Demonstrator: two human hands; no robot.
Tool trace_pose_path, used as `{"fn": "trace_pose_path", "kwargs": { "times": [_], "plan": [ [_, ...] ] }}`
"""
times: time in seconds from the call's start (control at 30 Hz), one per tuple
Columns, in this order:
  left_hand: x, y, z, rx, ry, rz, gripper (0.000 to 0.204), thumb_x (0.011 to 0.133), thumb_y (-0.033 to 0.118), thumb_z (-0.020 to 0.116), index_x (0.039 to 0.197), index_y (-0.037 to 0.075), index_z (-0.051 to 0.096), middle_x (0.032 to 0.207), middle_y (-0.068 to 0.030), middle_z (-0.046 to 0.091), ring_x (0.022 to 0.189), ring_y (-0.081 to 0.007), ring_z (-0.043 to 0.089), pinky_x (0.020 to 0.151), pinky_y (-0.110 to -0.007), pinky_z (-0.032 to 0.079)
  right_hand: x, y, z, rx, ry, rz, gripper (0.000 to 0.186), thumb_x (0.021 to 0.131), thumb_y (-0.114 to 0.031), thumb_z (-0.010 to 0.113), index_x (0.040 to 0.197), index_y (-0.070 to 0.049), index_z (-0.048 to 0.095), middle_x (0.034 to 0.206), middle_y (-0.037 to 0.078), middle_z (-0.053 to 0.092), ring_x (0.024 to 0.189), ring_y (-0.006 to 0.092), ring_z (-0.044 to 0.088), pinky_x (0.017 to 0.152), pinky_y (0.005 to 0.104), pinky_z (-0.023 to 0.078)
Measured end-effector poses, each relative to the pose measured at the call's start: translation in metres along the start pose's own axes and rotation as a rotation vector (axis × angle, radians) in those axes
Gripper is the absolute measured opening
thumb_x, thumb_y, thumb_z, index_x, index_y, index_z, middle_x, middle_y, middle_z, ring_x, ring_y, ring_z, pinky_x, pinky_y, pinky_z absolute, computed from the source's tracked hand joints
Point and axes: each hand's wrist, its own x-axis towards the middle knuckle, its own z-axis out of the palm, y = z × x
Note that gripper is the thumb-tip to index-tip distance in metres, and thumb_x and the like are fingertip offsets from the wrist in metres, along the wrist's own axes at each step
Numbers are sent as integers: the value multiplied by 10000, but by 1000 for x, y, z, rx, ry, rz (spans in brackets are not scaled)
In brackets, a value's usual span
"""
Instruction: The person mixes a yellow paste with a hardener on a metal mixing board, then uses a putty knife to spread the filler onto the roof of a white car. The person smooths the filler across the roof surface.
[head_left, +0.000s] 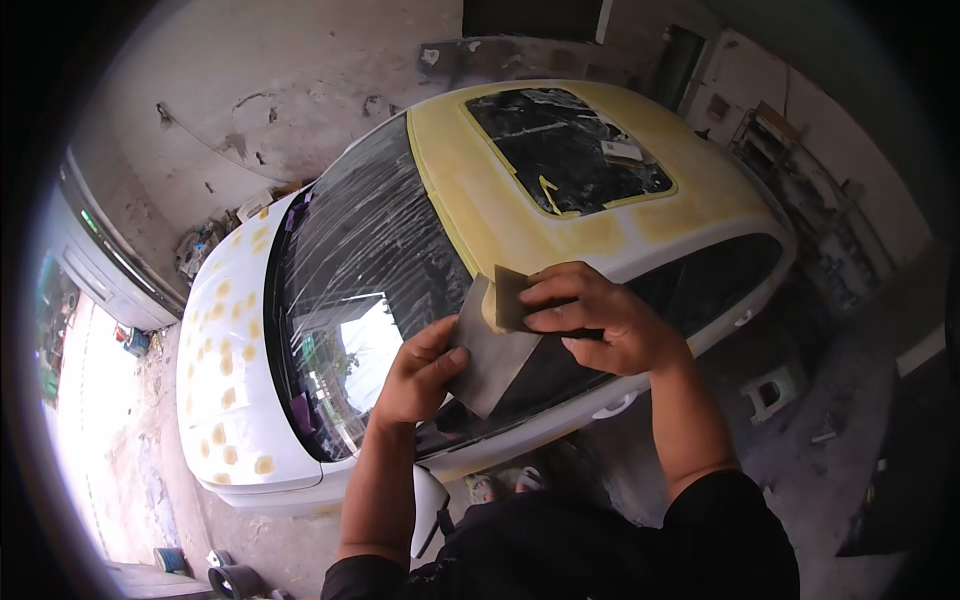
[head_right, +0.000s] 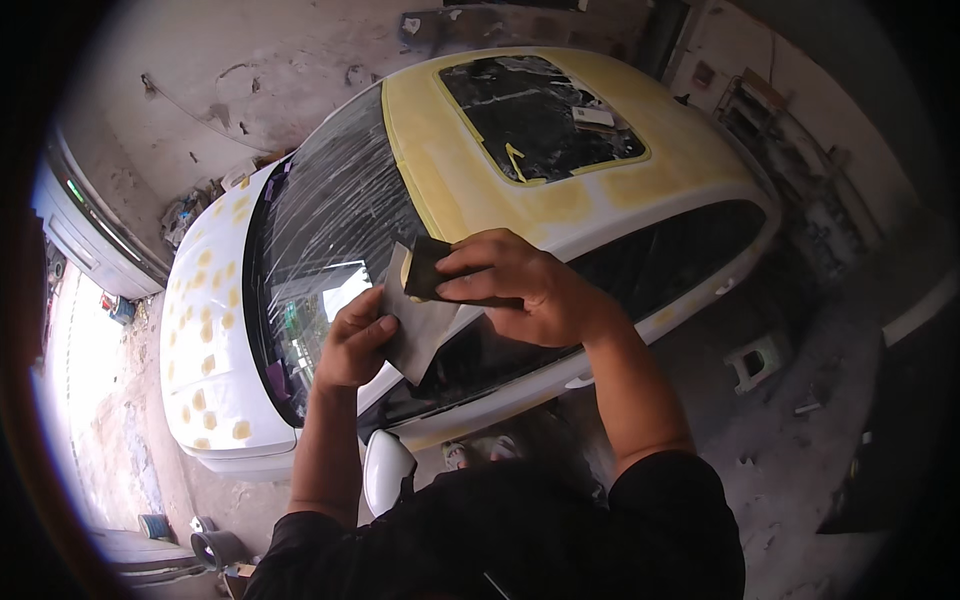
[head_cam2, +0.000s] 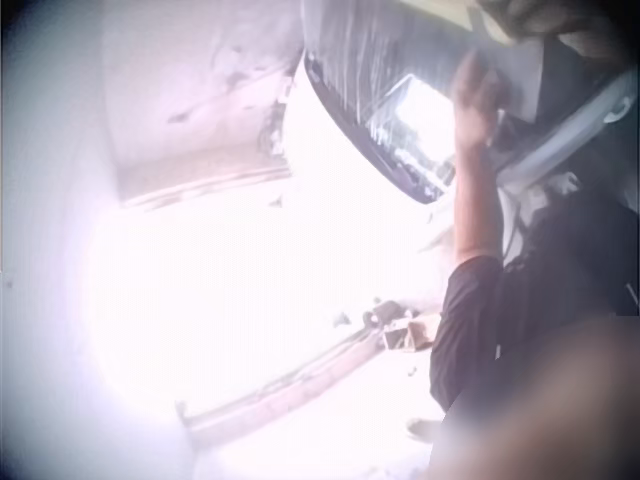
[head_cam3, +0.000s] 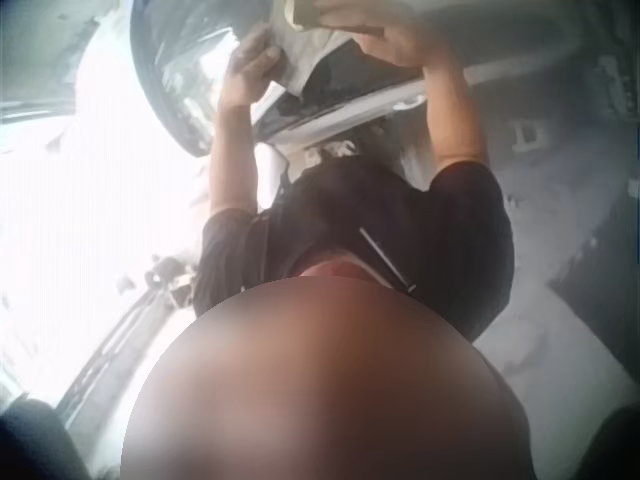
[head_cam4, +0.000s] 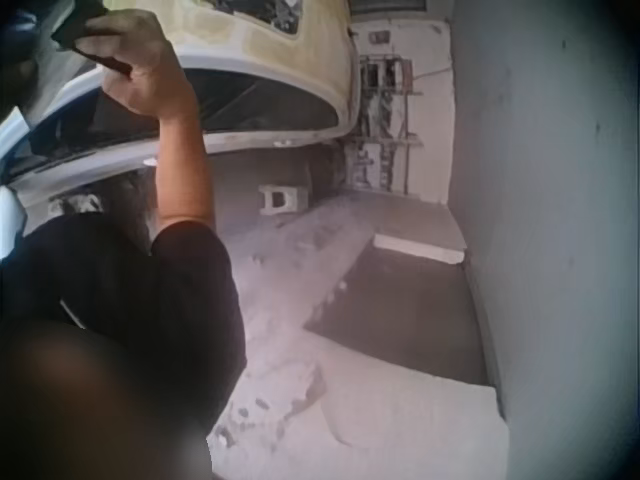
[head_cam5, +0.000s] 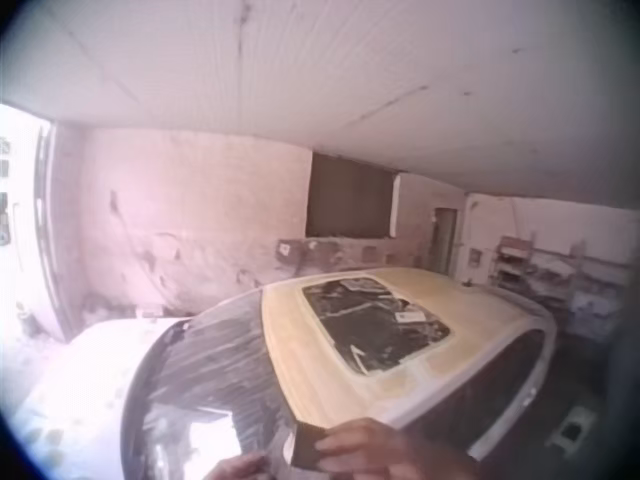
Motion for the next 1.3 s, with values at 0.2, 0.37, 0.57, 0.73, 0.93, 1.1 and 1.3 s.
{"fn": "trace_pose_path", "kwargs": {
  "times": [0.2, 0.37, 0.57, 0.73, 0.93, 1.1, 1.3],
  "plan": [
    [-7, -9, 13, -168, 10, 63, 442, 967, 2, 521, 1401, -36, 443, 1292, -134, 606, 1163, -200, 589, 1003, -325, 454, -12, 13, -2, -314, -3, 192, 448, 765, 48, 627, 1193, -79, 668, 1291, 98, 600, 1237, 311, 517, 1058, 414, 409],
    [-1, -7, 24, -99, 262, 61, 459, 990, 13, 484, 1435, -26, 380, 1260, -172, 616, 1130, -228, 617, 987, -351, 484, -12, -11, 29, -567, 254, 177, 379, 838, -120, 711, 1212, -83, 659, 1289, 96, 593, 1209, 302, 528, 1025, 421, 422],
    [12, -17, 30, 2, 291, 31, 486, 987, -16, 457, 1463, -21, 356, 1264, -161, 617, 1143, -205, 604, 989, -329, 474, -6, -2, 62, -733, 131, 170, 322, 805, -149, 730, 1126, -130, 698, 1279, 35, 605, 1219, 248, 511, 958, 411, 413],
    [27, -37, 11, 655, 409, 242, 503, 975, -26, 478, 1463, -29, 356, 1266, -155, 618, 1143, -191, 595, 989, -316, 458, -26, 47, 56, -598, 74, 244, 325, 832, -125, 715, 1155, -109, 681, 1304, 56, 594, 1241, 268, 519, 1011, 407, 410],
    [50, -64, -62, 262, 708, 405, 456, 1016, 38, 473, 1455, 19, 351, 1237, -156, 609, 1124, -187, 587, 977, -332, 459, -49, 129, 24, -65, 284, 481, 341, 930, -162, 668, 1239, -28, 612, 1355, 126, 578, 1274, 271, 531, 1073, 356, 392],
    [63, -110, -123, -130, 910, 375, 465, 1024, 96, 492, 1462, 54, 342, 1272, -119, 584, 1170, -210, 566, 1023, -386, 457, -43, 186, -9, 12, 196, 715, 432, 944, -194, 655, 1334, -30, 564, 1359, 132, 583, 1274, 247, 534, 1074, 341, 387],
    [102, -182, -218, -81, 972, 394, 430, 1029, 88, 454, 1445, 28, 362, 1336, -107, 500, 1196, -189, 510, 1032, -354, 420, 6, 261, -26, -176, -70, 745, 461, 865, -82, 623, 1315, 3, 571, 1353, 164, 586, 1274, 272, 537, 1074, 339, 398]
  ]
}}
